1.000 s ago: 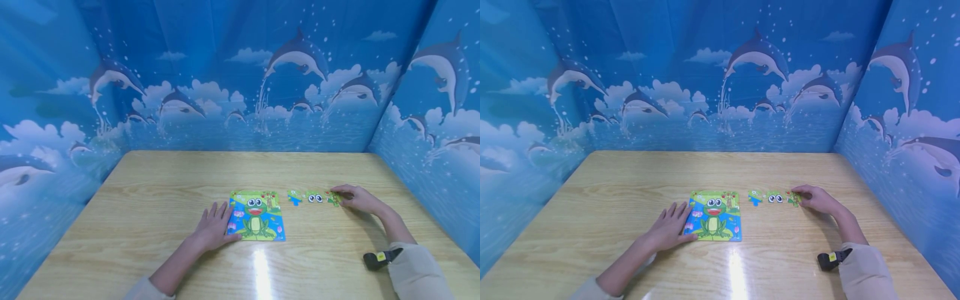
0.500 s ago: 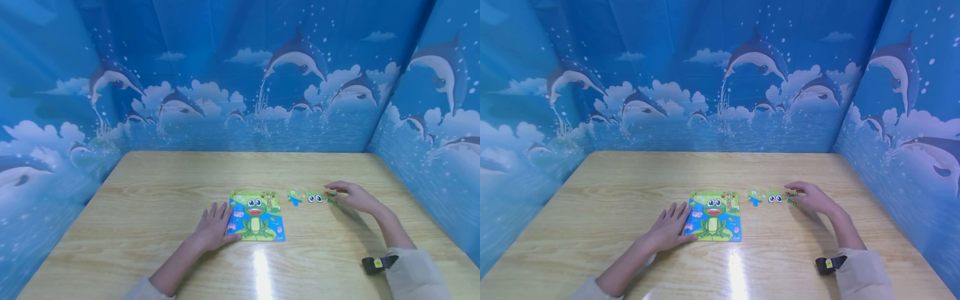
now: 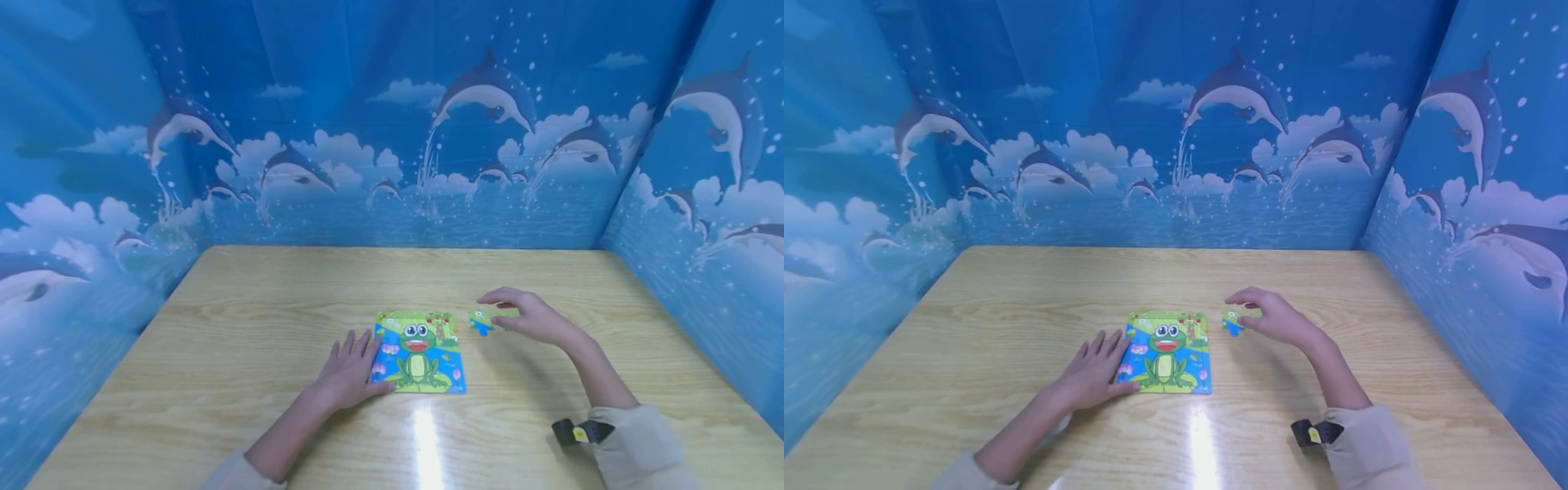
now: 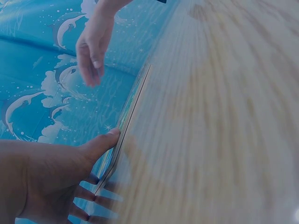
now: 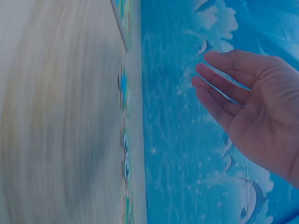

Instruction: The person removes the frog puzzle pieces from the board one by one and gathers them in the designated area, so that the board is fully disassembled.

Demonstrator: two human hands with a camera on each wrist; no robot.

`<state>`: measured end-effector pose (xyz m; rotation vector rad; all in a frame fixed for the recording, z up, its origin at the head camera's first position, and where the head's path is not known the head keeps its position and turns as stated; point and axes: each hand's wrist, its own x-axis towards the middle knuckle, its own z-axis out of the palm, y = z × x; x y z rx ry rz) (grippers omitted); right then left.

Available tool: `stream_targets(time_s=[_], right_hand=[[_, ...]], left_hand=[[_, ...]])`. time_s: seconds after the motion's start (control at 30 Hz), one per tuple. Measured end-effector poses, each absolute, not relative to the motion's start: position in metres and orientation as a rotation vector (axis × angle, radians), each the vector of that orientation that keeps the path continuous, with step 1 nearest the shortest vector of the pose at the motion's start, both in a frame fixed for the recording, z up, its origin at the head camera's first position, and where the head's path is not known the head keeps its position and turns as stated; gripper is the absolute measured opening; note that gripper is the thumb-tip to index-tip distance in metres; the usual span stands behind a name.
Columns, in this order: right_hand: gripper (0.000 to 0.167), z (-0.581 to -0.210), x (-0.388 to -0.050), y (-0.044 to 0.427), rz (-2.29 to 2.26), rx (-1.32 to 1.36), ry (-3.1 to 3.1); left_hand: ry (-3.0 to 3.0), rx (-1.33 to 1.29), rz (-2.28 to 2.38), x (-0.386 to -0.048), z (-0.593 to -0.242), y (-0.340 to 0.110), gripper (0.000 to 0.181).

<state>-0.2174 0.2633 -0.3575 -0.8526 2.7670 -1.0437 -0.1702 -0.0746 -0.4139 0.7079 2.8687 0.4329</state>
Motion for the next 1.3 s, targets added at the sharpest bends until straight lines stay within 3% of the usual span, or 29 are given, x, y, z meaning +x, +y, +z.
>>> stream_targets(time_s=[0.7, 1.3], right_hand=[[0.034, -0.362, -0.218, 0.166, -1.054, -1.039, 2.599], [0.034, -0.387, -0.218, 0.133, -1.127, -0.950, 2.557]], left_hand=[[2.874, 0.698, 0.407, -0.173, -0.417, -0.074, 0.086], [2.883, 0.716, 0.410, -0.171, -0.416, -0.075, 0.087]])
